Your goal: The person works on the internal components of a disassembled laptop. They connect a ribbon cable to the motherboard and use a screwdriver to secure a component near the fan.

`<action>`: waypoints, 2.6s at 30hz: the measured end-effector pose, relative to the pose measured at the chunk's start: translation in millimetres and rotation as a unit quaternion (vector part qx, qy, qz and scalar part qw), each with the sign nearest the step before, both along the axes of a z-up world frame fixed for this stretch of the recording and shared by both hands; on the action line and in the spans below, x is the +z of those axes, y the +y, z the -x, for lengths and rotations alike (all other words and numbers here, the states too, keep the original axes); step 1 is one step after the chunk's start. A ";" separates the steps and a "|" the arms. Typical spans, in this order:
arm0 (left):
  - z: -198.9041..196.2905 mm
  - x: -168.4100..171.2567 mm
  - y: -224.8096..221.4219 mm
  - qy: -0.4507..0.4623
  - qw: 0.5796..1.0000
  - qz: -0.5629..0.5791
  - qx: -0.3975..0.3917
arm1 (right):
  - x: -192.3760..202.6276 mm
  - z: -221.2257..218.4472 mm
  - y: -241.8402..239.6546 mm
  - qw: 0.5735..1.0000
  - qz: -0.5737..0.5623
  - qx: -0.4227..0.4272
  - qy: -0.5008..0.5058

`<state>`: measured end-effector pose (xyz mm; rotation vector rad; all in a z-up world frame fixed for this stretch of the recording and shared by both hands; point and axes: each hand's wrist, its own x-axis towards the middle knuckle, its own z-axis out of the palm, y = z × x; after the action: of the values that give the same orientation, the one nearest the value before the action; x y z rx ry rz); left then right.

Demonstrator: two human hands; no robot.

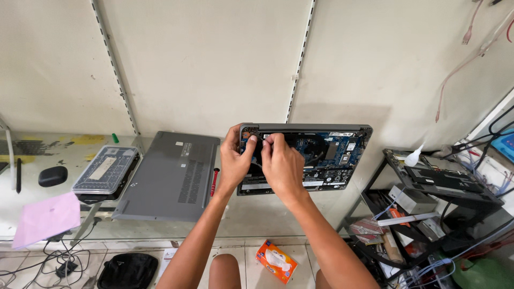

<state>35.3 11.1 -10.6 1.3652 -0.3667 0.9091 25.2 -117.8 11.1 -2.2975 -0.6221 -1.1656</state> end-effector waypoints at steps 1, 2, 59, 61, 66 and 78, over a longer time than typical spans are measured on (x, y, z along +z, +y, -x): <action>-1.0 -0.3 -1.2 0.000 1.000 0.000 0.001 | 0.8 2.3 1.7 1.000 0.000 0.001 0.000; -2.0 -0.7 -2.4 0.004 1.000 0.005 0.011 | 1.6 4.6 3.3 1.000 -0.006 0.004 -0.007; -3.6 -3.5 -15.0 0.013 0.994 0.000 0.107 | -18.2 57.1 -41.5 0.965 -0.145 0.214 -0.056; -6.0 -7.0 -12.2 0.007 0.994 -0.003 0.105 | -13.7 45.9 -72.7 0.962 -0.177 0.196 -0.064; -14.3 -12.3 -7.9 -0.003 0.991 -0.029 0.130 | -26.1 -39.4 -176.9 0.922 -0.368 0.015 -0.119; 12.0 36.1 -31.4 -0.010 0.965 -0.125 0.230 | -24.8 -76.0 -190.0 0.845 -0.485 0.210 0.078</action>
<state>23.3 -20.2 25.6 1.7136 -0.1813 1.2915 101.2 -307.8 -13.7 -1.2781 -0.3164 -0.7831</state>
